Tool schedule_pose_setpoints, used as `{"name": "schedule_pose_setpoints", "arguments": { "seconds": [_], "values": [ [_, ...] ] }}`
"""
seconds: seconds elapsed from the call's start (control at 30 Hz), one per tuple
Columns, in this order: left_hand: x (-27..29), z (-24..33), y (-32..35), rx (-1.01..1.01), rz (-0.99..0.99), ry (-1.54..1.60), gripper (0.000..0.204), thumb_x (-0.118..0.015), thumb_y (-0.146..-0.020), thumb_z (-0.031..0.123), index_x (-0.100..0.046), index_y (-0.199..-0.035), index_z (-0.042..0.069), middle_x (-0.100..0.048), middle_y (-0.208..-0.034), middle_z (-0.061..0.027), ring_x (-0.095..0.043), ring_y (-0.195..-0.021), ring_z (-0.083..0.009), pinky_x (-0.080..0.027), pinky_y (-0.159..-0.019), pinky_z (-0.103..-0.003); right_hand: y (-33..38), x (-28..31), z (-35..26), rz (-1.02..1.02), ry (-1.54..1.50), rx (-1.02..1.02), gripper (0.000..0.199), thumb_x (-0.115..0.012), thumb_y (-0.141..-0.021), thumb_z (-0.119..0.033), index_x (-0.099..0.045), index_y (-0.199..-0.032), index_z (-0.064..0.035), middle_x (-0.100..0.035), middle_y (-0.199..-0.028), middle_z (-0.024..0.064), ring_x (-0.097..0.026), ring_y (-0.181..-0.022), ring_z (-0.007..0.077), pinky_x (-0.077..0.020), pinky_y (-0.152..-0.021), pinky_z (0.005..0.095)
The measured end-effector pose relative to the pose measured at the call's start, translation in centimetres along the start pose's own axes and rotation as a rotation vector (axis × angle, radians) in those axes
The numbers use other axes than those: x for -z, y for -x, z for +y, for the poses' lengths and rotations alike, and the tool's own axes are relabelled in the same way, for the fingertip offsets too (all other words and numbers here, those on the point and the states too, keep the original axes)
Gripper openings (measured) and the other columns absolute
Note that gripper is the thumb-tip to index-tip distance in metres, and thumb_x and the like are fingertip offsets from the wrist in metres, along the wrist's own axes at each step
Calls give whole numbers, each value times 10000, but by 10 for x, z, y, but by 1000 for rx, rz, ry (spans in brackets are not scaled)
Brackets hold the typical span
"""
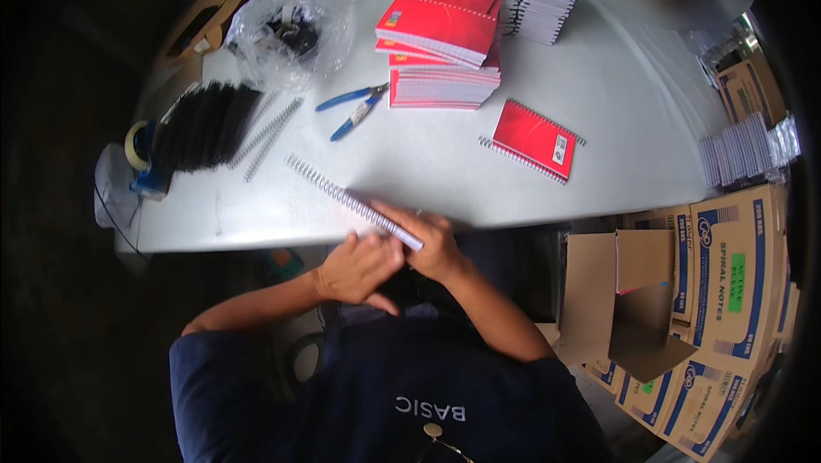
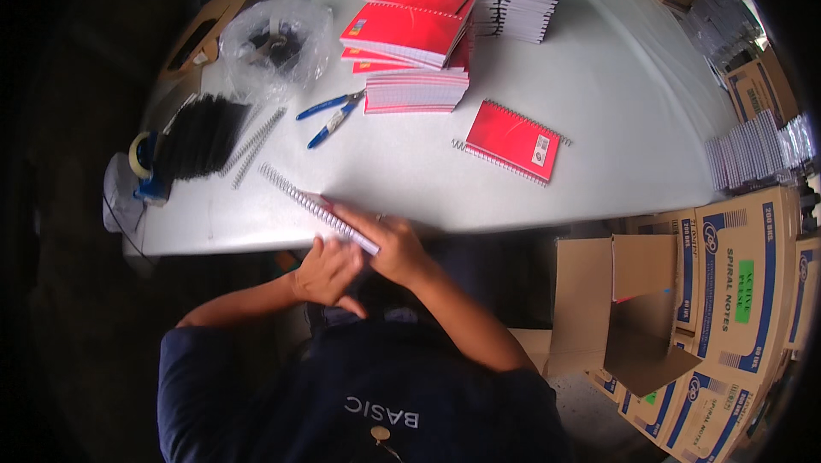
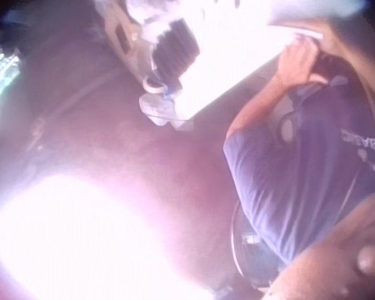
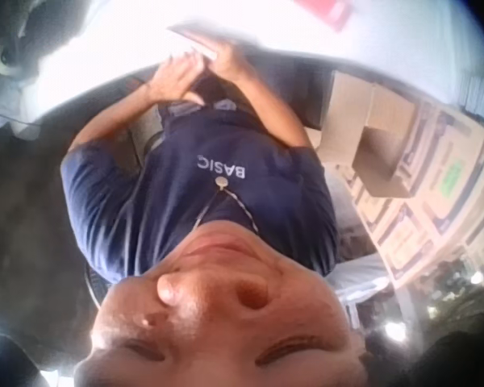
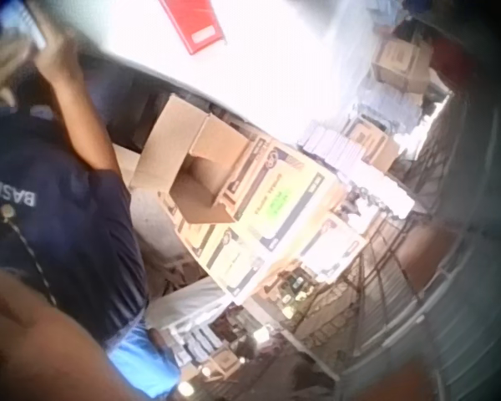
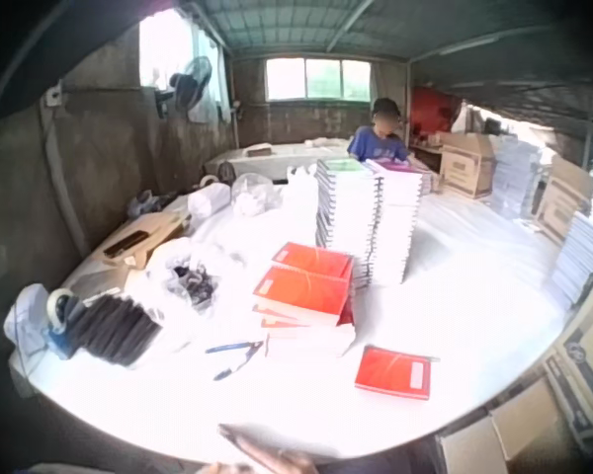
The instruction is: The person trims the excess spiral coil on stacks of notebooks using pliers, then organizes and places the notebooks into cardboard boxes.
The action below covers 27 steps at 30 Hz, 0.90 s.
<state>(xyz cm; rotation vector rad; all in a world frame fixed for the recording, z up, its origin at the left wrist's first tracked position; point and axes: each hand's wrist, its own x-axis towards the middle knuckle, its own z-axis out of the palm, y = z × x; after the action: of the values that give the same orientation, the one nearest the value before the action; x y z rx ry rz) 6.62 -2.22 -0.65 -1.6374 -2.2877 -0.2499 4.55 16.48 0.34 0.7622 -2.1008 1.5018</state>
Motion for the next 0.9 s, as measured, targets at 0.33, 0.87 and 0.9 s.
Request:
{"name": "schedule_pose_setpoints", "arguments": {
  "seconds": [0.33, 0.87, 0.9],
  "values": [
    [-7, -15, -15, -49, 399, -144, 981, -403, -711, 773, -356, -1310, -3, -387, -1259, -291, -336, -1159, -516, -199, -909, -684, 1, 3, -4, -57, -149, -62, 396, -614, -812, -107, -538, -1198, -57, -617, -1101, 142, -630, -944, 295, -516, -788, 356],
    [66, -39, -93, 330, 54, 292, 289, -737, -663, 165, -614, -923, 139, -593, -885, 1, -546, -848, -186, -321, -784, -368, -4, 3, 6, -49, -347, -426, 735, -597, -798, -9, -175, -1395, -88, -614, -1044, 195, -626, -948, 296, -472, -825, 367],
    [68, -41, -94, 381, 51, 326, 279, -733, -673, 173, -618, -925, 141, -596, -872, 0, -546, -833, -188, -321, -778, -367, -4, 2, 9, -30, -383, -424, 743, -596, -794, 6, -173, -1397, -91, -614, -1022, 191, -625, -938, 281, -472, -819, 360]
  ]
}}
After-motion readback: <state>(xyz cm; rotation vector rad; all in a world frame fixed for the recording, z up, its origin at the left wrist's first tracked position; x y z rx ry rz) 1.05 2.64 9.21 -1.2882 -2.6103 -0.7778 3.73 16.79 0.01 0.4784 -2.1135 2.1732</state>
